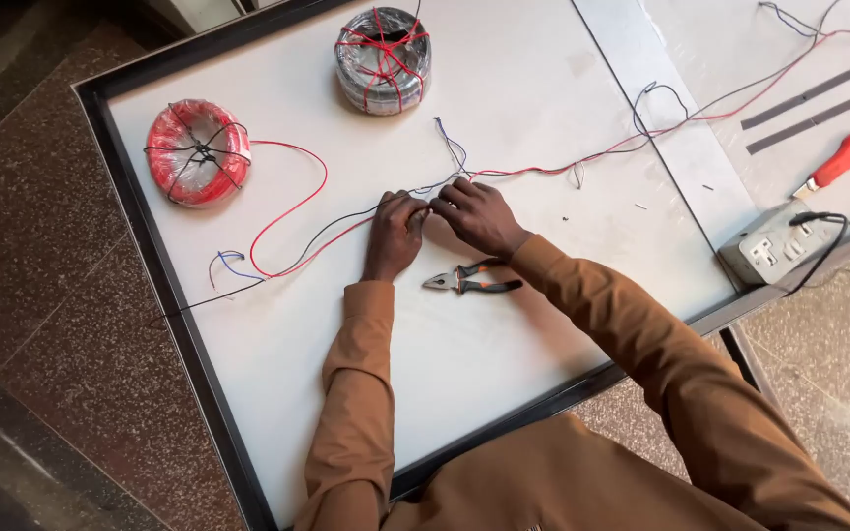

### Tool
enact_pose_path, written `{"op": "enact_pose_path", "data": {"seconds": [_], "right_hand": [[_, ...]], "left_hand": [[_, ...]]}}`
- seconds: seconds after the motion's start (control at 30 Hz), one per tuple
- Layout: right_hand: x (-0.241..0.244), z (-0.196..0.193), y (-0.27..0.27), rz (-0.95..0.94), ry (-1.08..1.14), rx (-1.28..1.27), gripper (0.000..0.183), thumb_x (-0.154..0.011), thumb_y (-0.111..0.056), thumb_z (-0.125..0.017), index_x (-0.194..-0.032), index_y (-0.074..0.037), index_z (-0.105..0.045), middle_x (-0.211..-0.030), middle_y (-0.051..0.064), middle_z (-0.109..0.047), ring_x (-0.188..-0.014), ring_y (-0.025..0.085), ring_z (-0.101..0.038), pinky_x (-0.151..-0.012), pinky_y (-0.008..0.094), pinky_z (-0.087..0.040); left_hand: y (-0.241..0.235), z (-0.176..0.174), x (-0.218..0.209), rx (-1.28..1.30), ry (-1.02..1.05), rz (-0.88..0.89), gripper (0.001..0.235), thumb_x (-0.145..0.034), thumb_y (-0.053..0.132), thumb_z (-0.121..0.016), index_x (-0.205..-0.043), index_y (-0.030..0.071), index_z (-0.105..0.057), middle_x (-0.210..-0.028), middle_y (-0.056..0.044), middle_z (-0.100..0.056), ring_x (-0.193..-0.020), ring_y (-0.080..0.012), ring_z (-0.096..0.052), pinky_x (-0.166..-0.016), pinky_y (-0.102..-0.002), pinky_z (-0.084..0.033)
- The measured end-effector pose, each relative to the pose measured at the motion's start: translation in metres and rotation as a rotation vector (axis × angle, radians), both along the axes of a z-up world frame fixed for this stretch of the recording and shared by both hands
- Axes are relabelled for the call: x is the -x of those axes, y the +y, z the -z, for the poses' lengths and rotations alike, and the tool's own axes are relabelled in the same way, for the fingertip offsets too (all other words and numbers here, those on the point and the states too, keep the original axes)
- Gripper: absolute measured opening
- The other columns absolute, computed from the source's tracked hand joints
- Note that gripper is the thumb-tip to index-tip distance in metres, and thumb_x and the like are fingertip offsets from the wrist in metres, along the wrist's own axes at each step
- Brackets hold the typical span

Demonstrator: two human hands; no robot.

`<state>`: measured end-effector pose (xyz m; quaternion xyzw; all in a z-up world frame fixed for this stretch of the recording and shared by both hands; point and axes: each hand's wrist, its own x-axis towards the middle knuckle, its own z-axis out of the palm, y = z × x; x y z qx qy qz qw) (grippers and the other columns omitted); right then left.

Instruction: Connecting electrical wires by stripping insulation and twisting the ends together on a work surface.

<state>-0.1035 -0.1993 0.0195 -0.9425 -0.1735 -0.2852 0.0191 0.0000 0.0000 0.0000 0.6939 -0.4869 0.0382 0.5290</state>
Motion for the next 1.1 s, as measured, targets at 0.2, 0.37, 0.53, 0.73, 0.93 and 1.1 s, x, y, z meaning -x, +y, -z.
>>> {"op": "enact_pose_path", "data": {"seconds": [0.2, 0.37, 0.53, 0.73, 0.93, 1.1], "right_hand": [[-0.018, -0.02, -0.008, 0.046, 0.485, -0.393, 0.016, -0.102, -0.022, -0.071, -0.091, -0.011, -0.071, -0.075, 0.008, -0.066, -0.077, 0.035, -0.071, -0.057, 0.045, -0.057], [-0.023, -0.016, -0.01, 0.201, 0.656, -0.415, 0.015, -0.098, -0.024, -0.067, -0.09, -0.012, -0.07, -0.076, 0.012, -0.071, -0.074, 0.042, -0.075, -0.064, 0.054, -0.059], [0.0, -0.022, 0.013, 0.291, 0.266, -0.234, 0.005, -0.104, -0.01, -0.069, -0.101, -0.011, -0.073, -0.082, 0.007, -0.071, -0.075, 0.033, -0.078, -0.061, 0.041, -0.062], [0.013, -0.006, 0.023, 0.09, -0.105, -0.193, 0.003, -0.108, -0.012, -0.074, -0.11, -0.014, -0.074, -0.096, 0.005, -0.067, -0.09, 0.028, -0.075, -0.063, 0.035, -0.061], [0.005, -0.011, 0.021, 0.111, -0.021, -0.164, 0.006, -0.104, -0.007, -0.078, -0.106, -0.013, -0.078, -0.096, 0.008, -0.069, -0.096, 0.031, -0.073, -0.072, 0.04, -0.06], [-0.018, -0.01, -0.006, 0.151, 0.681, -0.576, 0.028, -0.099, -0.03, -0.059, -0.098, -0.009, -0.078, -0.09, 0.021, -0.073, -0.1, 0.046, -0.072, -0.083, 0.06, -0.059]], "left_hand": [[-0.002, 0.012, 0.001, -0.006, -0.102, 0.001, 0.011, -0.101, -0.003, -0.073, -0.103, 0.007, -0.073, -0.08, -0.011, -0.062, -0.079, -0.0403, -0.064, -0.084, -0.048, -0.054], [0.002, 0.002, 0.006, -0.017, -0.153, -0.037, 0.009, -0.105, 0.0, -0.071, -0.104, 0.008, -0.073, -0.082, -0.009, -0.057, -0.079, -0.0392, -0.061, -0.085, -0.047, -0.054], [-0.001, 0.012, -0.001, -0.018, -0.094, -0.031, 0.007, -0.108, 0.003, -0.069, -0.107, 0.006, -0.075, -0.083, -0.011, -0.058, -0.08, -0.0418, -0.062, -0.085, -0.051, -0.054], [-0.002, 0.015, 0.0, -0.015, 0.001, -0.006, 0.006, -0.105, 0.003, -0.073, -0.105, 0.009, -0.076, -0.082, -0.01, -0.064, -0.082, -0.0407, -0.067, -0.087, -0.049, -0.055], [-0.001, 0.016, -0.003, -0.016, 0.028, -0.009, 0.006, -0.107, 0.005, -0.07, -0.106, 0.008, -0.075, -0.082, -0.012, -0.064, -0.085, -0.0422, -0.066, -0.088, -0.048, -0.055], [-0.003, 0.018, 0.004, -0.051, -0.093, -0.033, 0.008, -0.105, 0.001, -0.07, -0.107, 0.008, -0.073, -0.085, -0.01, -0.059, -0.084, -0.0382, -0.062, -0.086, -0.048, -0.054]]}}
